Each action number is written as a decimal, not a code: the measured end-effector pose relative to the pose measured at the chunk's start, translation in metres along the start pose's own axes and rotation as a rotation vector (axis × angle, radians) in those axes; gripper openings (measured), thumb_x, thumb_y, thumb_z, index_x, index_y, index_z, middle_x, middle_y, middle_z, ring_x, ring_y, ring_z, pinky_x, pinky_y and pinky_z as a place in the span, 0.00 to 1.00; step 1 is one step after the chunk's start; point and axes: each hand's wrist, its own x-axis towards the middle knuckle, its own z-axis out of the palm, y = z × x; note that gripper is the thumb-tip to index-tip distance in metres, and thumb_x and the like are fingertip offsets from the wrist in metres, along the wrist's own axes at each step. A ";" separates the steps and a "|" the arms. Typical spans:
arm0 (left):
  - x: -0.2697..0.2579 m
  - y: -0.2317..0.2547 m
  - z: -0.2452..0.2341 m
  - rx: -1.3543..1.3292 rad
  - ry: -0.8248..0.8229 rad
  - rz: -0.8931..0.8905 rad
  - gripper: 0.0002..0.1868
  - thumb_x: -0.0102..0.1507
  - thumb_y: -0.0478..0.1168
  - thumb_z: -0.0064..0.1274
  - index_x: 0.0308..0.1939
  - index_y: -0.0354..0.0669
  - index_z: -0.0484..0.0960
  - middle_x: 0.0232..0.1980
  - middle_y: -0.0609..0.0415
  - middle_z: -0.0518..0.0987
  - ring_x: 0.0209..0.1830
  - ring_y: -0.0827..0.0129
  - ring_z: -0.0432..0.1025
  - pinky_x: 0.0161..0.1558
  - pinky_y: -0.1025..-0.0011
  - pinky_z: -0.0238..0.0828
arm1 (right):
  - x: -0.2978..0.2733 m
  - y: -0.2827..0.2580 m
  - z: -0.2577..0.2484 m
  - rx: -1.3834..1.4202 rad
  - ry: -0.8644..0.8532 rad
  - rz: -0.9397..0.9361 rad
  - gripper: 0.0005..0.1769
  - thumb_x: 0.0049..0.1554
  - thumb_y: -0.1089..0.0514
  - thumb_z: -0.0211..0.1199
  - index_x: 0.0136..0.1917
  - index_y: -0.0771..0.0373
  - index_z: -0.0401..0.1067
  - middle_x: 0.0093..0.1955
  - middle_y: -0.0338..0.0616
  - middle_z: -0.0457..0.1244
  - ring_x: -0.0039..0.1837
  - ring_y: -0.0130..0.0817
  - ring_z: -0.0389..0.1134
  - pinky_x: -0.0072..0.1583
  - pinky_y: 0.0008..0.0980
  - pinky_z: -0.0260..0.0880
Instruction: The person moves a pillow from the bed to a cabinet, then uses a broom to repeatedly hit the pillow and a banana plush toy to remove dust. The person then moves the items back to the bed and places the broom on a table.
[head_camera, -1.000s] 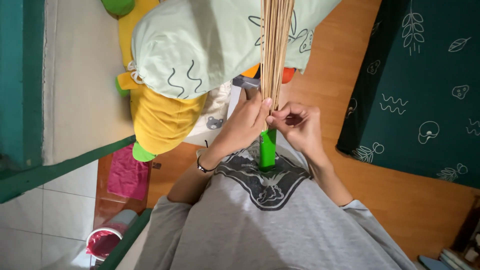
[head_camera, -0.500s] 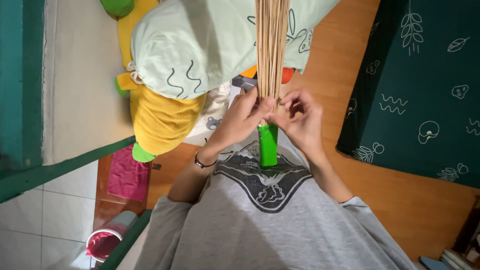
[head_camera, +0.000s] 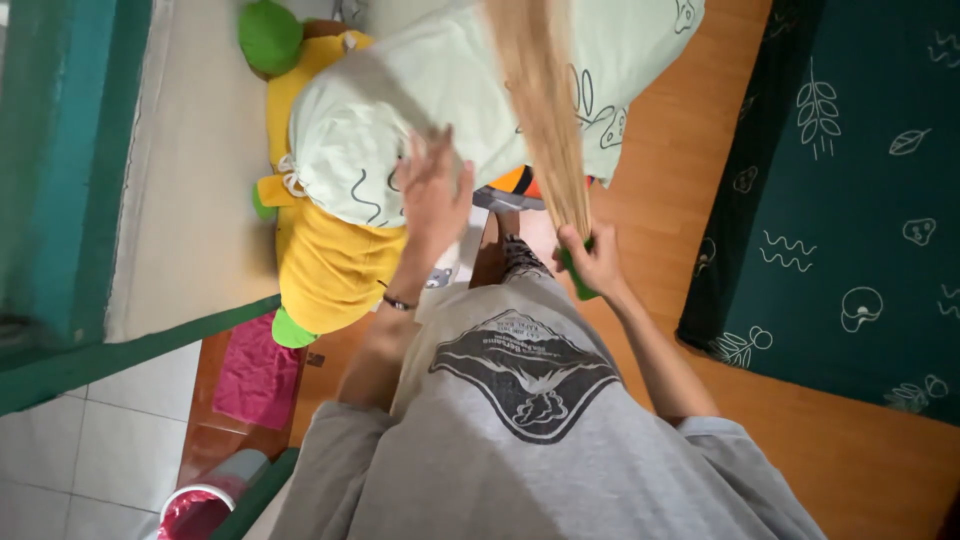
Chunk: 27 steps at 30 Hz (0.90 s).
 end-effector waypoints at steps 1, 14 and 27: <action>0.004 -0.016 0.007 0.075 -0.013 -0.042 0.29 0.63 0.46 0.42 0.67 0.43 0.57 0.69 0.44 0.57 0.73 0.48 0.42 0.66 0.46 0.34 | -0.003 0.017 -0.007 -0.056 -0.042 -0.025 0.21 0.59 0.45 0.52 0.41 0.68 0.67 0.26 0.41 0.61 0.27 0.27 0.63 0.29 0.27 0.64; 0.019 -0.102 0.050 0.341 0.088 -0.048 0.41 0.57 0.45 0.47 0.70 0.35 0.50 0.74 0.42 0.44 0.74 0.51 0.35 0.68 0.50 0.26 | -0.065 0.174 -0.057 -0.392 0.147 0.493 0.32 0.53 0.37 0.54 0.23 0.67 0.66 0.19 0.44 0.59 0.23 0.32 0.62 0.27 0.31 0.63; 0.019 -0.097 0.047 0.377 0.118 -0.028 0.41 0.56 0.46 0.46 0.70 0.33 0.51 0.74 0.41 0.45 0.74 0.50 0.36 0.69 0.49 0.26 | -0.070 0.228 -0.085 -0.077 0.286 0.488 0.30 0.55 0.37 0.50 0.27 0.66 0.62 0.21 0.49 0.60 0.20 0.33 0.61 0.23 0.31 0.60</action>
